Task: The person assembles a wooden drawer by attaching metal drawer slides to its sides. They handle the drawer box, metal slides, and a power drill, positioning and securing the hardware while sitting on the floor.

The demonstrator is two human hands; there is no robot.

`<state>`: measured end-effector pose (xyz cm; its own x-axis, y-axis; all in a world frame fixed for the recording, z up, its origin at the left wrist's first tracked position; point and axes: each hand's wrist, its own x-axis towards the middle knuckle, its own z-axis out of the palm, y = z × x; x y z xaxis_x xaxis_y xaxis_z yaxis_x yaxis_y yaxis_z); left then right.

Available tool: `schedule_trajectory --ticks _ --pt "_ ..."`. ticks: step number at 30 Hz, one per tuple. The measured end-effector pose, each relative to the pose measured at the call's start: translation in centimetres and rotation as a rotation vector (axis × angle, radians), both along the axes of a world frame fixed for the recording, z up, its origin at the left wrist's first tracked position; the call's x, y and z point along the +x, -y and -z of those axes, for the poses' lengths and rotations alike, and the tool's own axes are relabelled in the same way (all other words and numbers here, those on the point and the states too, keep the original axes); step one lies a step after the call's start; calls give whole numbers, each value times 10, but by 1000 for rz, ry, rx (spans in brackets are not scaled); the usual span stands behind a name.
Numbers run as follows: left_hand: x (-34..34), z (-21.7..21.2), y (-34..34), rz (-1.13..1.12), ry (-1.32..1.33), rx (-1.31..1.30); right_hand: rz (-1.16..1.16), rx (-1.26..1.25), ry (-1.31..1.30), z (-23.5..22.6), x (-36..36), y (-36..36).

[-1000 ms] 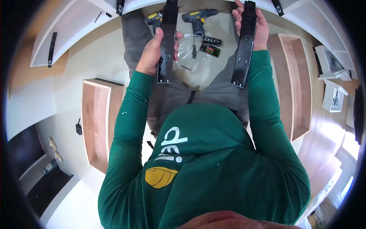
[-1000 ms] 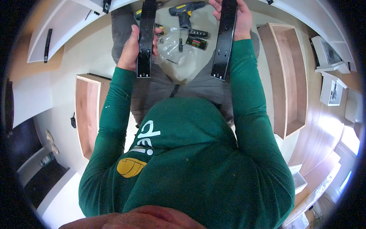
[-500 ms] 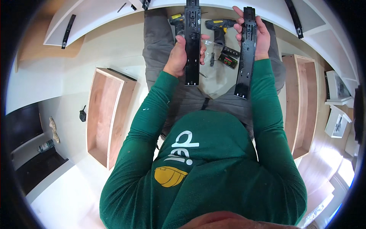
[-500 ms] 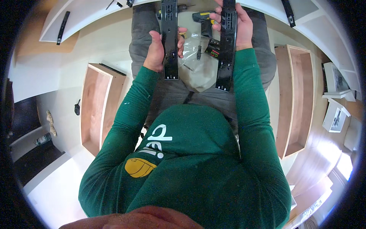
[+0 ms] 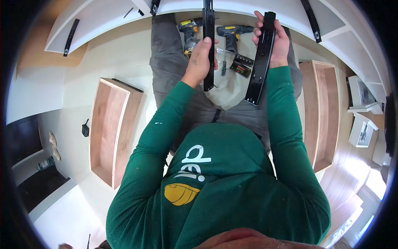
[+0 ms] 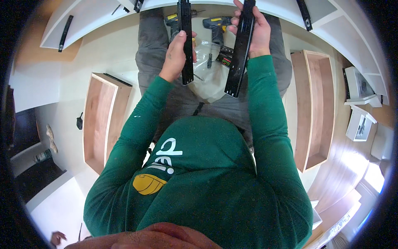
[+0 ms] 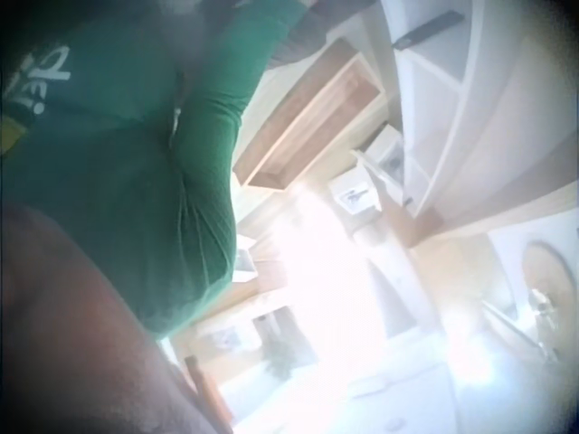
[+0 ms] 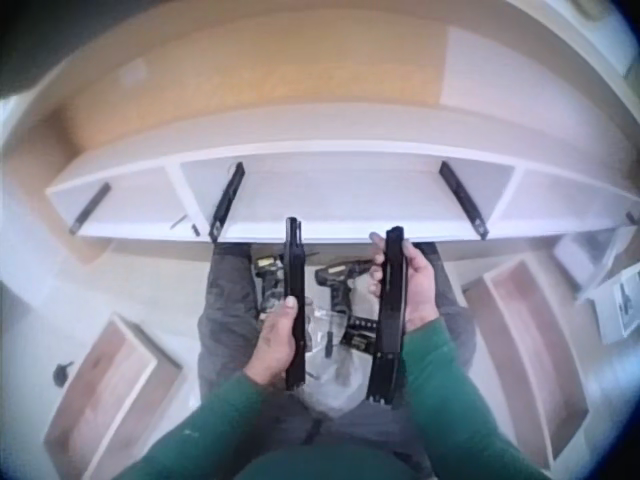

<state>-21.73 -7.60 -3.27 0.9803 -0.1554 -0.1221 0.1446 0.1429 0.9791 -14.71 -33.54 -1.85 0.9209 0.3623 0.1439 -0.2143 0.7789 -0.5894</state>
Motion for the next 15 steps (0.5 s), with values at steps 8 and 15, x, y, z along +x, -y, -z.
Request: schedule_trajectory --ticks 8,15 --pt "0 3 9 -379 369 597 19 51 -46 5 -1 8" --pt "0 10 6 -422 566 691 -18 85 -53 1 -1 4"
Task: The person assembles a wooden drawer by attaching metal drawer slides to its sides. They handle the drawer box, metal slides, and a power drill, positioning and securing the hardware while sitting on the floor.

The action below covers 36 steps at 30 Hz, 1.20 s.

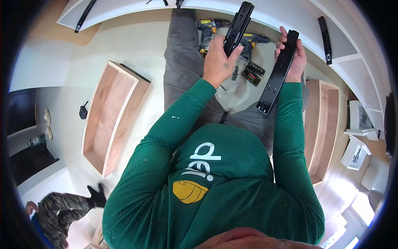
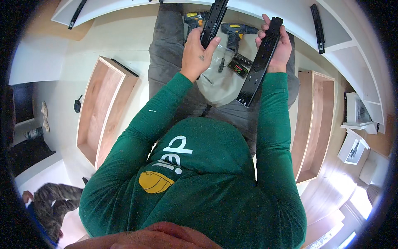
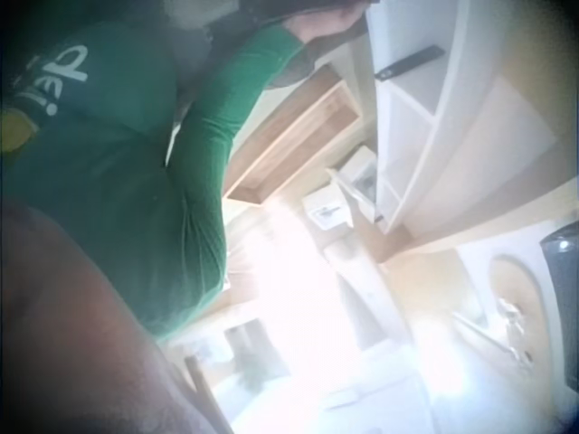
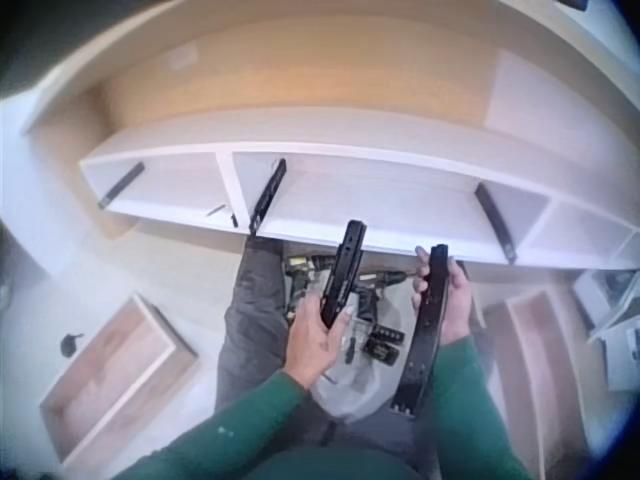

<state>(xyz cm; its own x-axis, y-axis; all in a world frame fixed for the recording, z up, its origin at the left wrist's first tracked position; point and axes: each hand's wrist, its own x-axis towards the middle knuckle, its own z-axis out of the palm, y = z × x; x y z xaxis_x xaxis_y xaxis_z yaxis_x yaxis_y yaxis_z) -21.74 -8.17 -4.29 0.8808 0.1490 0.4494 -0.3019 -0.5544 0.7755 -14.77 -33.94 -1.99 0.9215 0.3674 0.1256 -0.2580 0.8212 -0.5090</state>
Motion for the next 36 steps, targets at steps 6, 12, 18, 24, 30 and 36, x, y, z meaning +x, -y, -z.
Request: schedule_trajectory --ticks 6,12,18,24,30,36 --pt "-1 2 -3 2 20 7 11 -37 6 0 1 1" --pt "4 5 -2 -13 52 -11 6 -41 9 2 2 2" --pt "7 10 -2 -18 37 -39 37 -69 -17 4 2 2" --pt "8 11 -1 -12 40 -78 50 -91 -34 9 1 2" --pt "9 8 1 28 8 -176 51 -99 -41 14 1 2" --pt "9 2 2 11 -9 -200 46 -98 -40 18 2 2"
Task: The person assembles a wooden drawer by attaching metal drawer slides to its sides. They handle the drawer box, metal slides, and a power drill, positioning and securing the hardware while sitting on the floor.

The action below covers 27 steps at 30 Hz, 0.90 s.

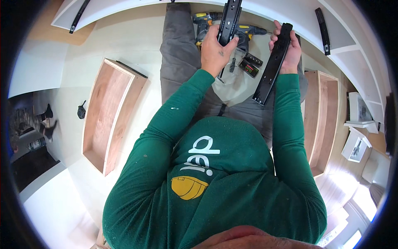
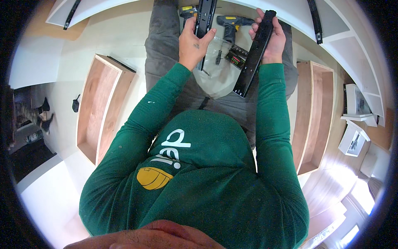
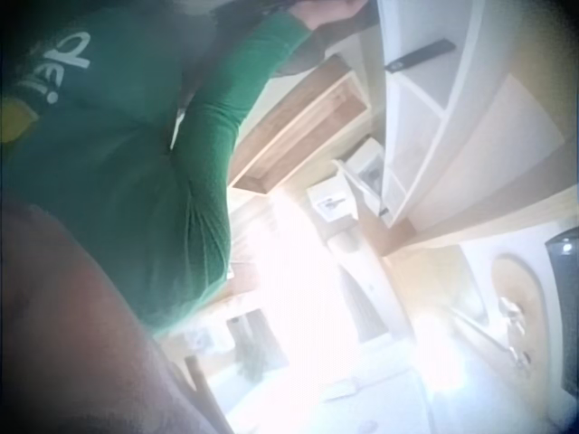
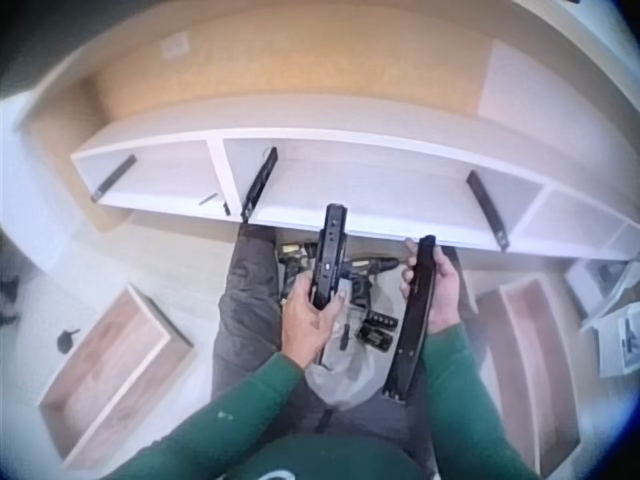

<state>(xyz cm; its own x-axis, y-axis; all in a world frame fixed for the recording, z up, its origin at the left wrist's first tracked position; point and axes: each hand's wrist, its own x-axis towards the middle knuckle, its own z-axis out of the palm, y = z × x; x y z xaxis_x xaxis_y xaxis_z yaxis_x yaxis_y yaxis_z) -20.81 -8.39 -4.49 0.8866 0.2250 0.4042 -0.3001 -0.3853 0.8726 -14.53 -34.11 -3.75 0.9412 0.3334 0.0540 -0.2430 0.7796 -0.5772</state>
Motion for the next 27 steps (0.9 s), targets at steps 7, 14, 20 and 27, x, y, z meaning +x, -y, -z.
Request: schedule_trajectory --ticks 7,14,20,27 --pt "2 1 3 36 -86 -137 37 -5 -30 1 -1 -1" --pt "-1 4 9 102 -281 -448 122 -39 -64 -1 -2 1" --pt "0 1 17 143 -331 -445 167 0 -35 11 -7 4" --pt "7 1 26 147 -391 -368 180 53 -66 29 -8 10"
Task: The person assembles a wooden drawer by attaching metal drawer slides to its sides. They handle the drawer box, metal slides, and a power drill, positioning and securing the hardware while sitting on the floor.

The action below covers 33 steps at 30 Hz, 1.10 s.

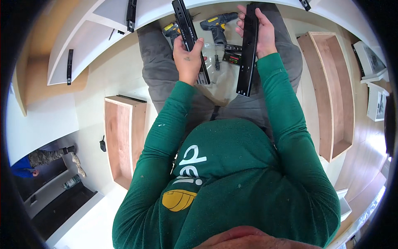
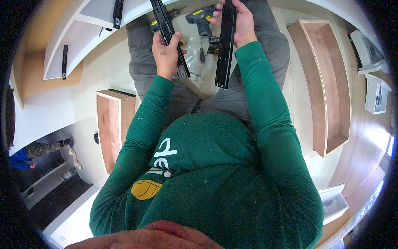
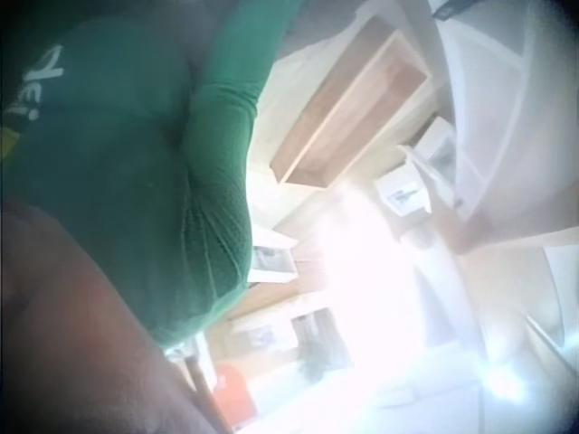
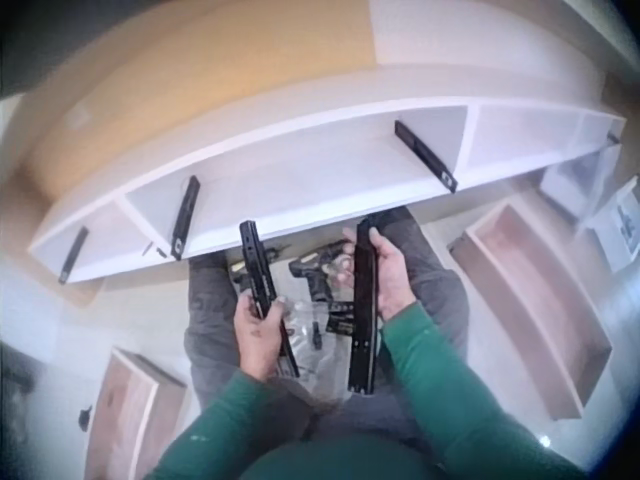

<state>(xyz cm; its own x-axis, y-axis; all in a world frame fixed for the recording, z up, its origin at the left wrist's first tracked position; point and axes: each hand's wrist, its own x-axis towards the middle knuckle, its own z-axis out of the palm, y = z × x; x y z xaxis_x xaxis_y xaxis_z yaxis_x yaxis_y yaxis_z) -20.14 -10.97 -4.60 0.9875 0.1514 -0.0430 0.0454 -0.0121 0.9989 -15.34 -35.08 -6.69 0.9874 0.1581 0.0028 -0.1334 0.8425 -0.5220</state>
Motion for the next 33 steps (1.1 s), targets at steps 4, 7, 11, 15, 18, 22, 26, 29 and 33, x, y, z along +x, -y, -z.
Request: schedule_trajectory --ticks 4,7,11,15,18,22,26,29,33 --pt "2 0 5 4 -37 -49 69 65 -116 4 -3 -2" --pt "4 1 8 -3 -81 -79 111 88 -168 6 -4 -2" --pt "6 4 8 -1 -103 -126 108 68 -159 9 -5 0" --pt "5 9 2 13 -179 -203 140 24 -173 10 -6 2" --pt "5 11 0 24 -190 -274 99 61 -154 11 -7 0" --pt "6 12 -1 32 -143 -307 87 47 -139 12 -6 -2" --pt "6 11 -4 41 -124 -364 62 35 -134 13 -5 -4" --pt "6 11 -7 41 -128 -413 77 4 -150 12 -5 -5" --pt "6 11 -10 44 -155 -468 91 -31 -171 9 -7 -6"
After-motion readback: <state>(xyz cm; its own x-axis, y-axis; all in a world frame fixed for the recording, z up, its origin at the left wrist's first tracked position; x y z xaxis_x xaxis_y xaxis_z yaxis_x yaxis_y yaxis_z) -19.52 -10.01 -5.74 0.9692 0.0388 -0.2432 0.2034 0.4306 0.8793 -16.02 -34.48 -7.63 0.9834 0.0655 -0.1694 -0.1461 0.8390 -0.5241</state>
